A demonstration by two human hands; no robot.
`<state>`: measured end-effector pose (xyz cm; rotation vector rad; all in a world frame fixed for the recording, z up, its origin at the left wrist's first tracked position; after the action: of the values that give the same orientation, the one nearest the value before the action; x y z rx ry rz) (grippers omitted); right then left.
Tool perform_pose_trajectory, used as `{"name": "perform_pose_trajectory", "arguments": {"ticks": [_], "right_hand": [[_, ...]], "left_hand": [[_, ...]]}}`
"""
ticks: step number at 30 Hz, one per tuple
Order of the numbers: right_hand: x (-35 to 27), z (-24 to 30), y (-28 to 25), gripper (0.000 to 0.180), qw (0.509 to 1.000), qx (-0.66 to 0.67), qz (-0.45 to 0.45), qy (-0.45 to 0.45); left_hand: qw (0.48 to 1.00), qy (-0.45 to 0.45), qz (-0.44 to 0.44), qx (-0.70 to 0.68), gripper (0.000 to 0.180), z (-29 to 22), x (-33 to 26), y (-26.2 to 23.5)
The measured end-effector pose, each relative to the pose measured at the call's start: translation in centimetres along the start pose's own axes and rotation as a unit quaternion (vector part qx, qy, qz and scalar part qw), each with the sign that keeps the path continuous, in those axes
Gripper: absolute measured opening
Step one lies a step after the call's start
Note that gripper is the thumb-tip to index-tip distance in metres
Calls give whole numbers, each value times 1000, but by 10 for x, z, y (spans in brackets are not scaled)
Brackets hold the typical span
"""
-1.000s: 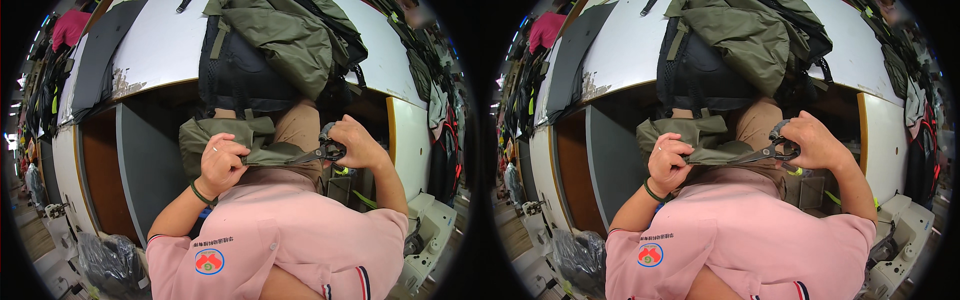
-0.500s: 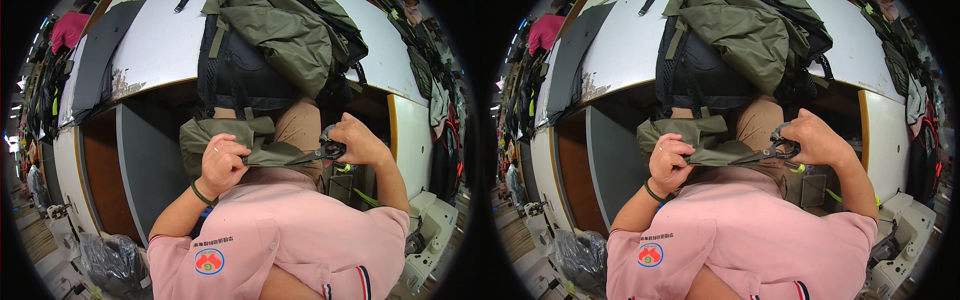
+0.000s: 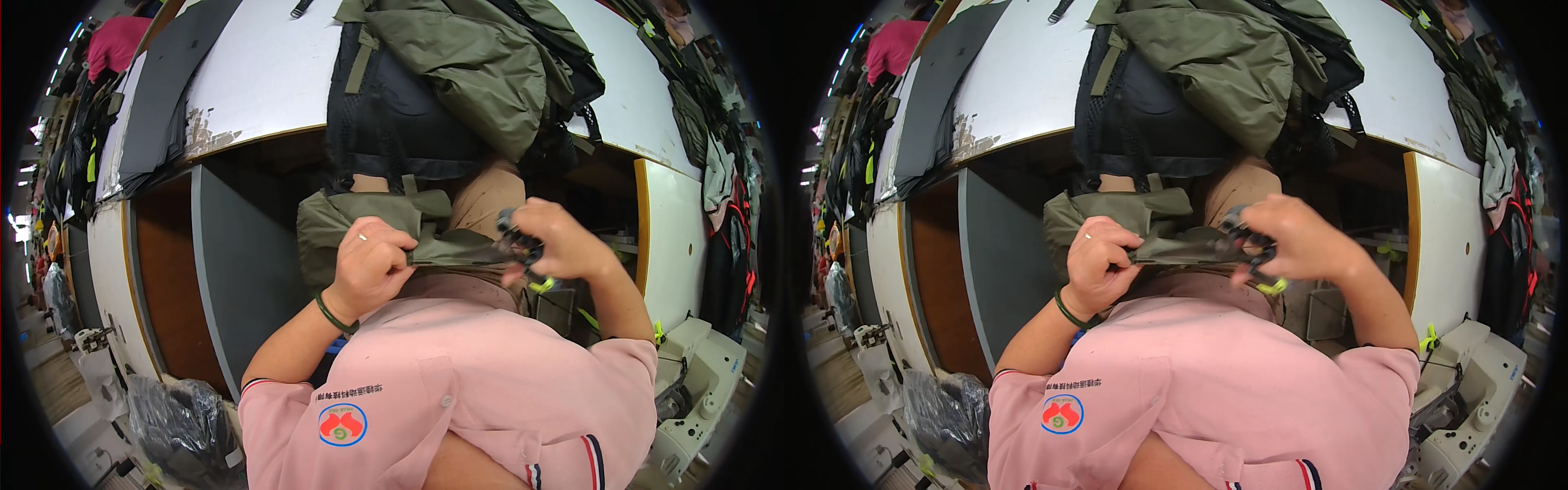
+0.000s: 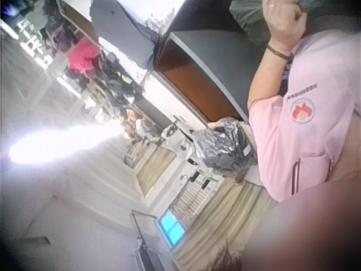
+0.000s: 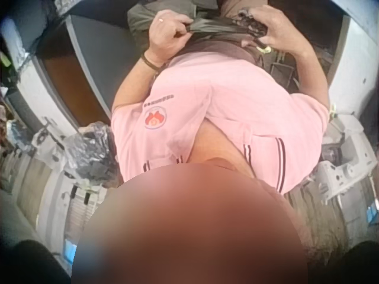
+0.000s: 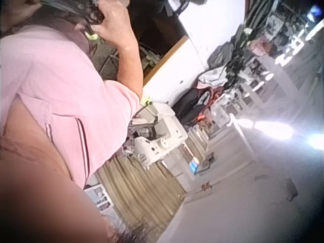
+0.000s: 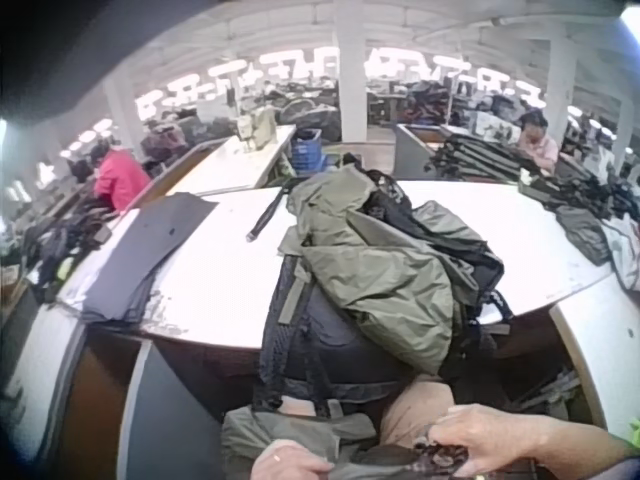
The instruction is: Trim excess thread and inspect components during the assembly of a green tactical backpack.
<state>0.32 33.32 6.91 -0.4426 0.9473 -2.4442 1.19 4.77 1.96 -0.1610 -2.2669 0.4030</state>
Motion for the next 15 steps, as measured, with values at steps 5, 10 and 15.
{"name": "perform_pose_trajectory", "arguments": {"ticks": [5, 10, 15], "right_hand": [[12, 8, 22, 27, 998, 10, 28, -47], [9, -6, 17, 27, 999, -2, 35, -33], [3, -16, 22, 30, 999, -3, 19, -38]], "left_hand": [[986, -105, 123, 30, 28, -4, 16, -22], [952, -160, 208, 158, 15, 10, 8, -60], [917, -246, 310, 53, 15, 11, 3, -73]]}}
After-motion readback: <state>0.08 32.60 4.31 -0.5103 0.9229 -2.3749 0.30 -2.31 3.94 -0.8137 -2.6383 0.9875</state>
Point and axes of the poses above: each hand's wrist, its own x-axis towards the middle knuckle, its own y-axis out of the palm, z = x × y, the point moved 2 cm from there along x, towards the middle knuckle, and after that the axes turned 12 degrees about -z, right-handed, at the moved point
